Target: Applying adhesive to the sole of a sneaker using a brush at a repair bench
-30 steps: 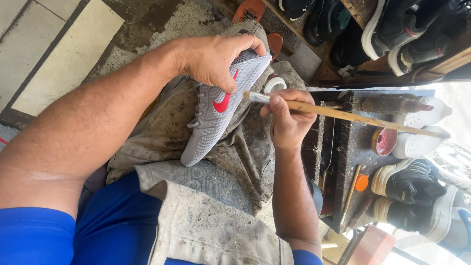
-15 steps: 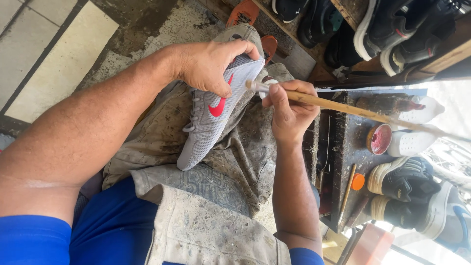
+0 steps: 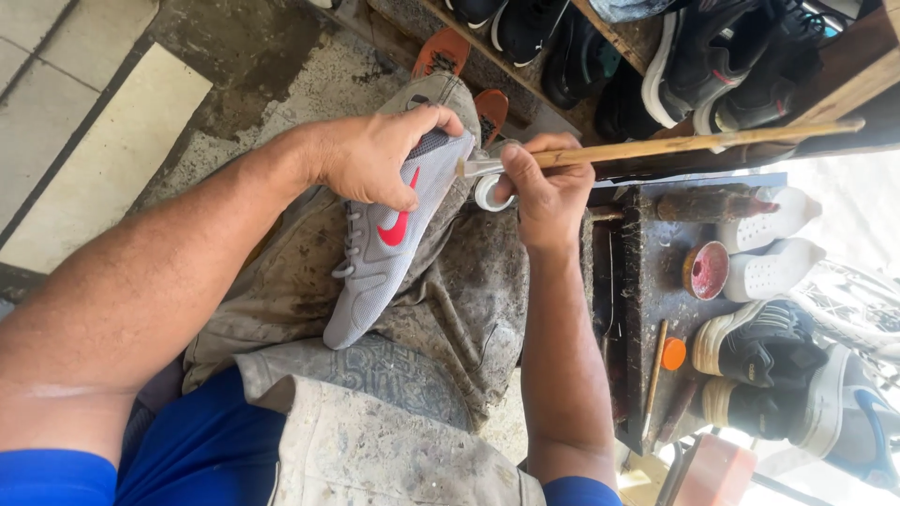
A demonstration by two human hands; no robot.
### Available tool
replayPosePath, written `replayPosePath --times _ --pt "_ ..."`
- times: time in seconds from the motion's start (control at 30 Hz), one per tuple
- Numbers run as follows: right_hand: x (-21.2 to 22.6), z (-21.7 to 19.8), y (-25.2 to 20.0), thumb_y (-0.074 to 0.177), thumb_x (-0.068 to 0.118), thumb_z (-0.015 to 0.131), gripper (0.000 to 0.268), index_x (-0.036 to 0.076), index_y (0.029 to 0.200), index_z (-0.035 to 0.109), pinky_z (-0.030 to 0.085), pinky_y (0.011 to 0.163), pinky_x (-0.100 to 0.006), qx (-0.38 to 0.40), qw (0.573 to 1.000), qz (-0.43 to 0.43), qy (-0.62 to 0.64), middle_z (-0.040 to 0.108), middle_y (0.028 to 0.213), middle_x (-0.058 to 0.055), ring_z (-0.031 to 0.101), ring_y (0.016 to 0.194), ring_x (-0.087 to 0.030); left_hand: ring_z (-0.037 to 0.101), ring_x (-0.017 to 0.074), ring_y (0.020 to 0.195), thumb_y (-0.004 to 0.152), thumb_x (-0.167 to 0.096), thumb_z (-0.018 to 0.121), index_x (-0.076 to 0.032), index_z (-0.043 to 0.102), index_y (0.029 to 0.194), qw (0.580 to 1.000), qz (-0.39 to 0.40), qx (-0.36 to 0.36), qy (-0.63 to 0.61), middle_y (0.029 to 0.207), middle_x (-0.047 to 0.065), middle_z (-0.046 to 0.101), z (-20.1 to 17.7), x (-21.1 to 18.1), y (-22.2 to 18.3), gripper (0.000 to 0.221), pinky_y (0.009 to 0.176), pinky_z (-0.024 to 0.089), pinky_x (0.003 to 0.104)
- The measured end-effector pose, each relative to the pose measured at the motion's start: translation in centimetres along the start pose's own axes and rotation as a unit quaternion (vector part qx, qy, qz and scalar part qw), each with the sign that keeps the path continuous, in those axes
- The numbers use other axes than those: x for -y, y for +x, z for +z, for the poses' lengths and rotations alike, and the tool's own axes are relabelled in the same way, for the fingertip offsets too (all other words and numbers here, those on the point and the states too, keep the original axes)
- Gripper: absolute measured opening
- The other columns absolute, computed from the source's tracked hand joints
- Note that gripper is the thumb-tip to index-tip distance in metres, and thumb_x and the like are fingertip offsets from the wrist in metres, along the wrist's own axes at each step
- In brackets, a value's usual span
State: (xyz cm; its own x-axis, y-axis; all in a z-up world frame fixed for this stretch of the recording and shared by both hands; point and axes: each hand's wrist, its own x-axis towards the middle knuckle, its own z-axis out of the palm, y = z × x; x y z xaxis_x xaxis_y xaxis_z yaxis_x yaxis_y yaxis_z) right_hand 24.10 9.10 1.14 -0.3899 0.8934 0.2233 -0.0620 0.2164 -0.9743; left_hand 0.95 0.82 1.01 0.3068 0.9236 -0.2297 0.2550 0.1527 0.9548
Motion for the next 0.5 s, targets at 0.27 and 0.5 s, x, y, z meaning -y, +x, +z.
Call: replayPosePath --times 0.27,0.5 --pt "0.6 -0.1 -1.6 0.097 0.003 0.076 0.010 0.003 0.096 0.066 0.053 0.043 -0.019 0.192 0.980 0.000 0.053 0.067 0.077 -0.010 0.068 0.056 -0.014 0.049 0.0226 0.073 0.066 -0.011 0.073 -0.024 0.037 0.147 0.990 -0.053 0.017 0.128 0.083 0.005 0.048 0.1 -1.0 -0.1 0.089 0.067 0.041 0.038" --pt "0.8 1.0 -2.9 0.104 0.008 0.066 0.011 0.006 0.093 0.066 0.048 0.039 -0.019 0.288 0.954 -0.034 0.072 0.070 0.071 -0.007 0.072 0.058 -0.013 0.043 0.0195 0.068 0.064 -0.008 0.071 -0.020 0.040 0.146 0.993 -0.027 0.011 0.112 0.079 0.002 0.043 -0.2 -0.8 -0.5 0.088 0.060 0.037 0.037"
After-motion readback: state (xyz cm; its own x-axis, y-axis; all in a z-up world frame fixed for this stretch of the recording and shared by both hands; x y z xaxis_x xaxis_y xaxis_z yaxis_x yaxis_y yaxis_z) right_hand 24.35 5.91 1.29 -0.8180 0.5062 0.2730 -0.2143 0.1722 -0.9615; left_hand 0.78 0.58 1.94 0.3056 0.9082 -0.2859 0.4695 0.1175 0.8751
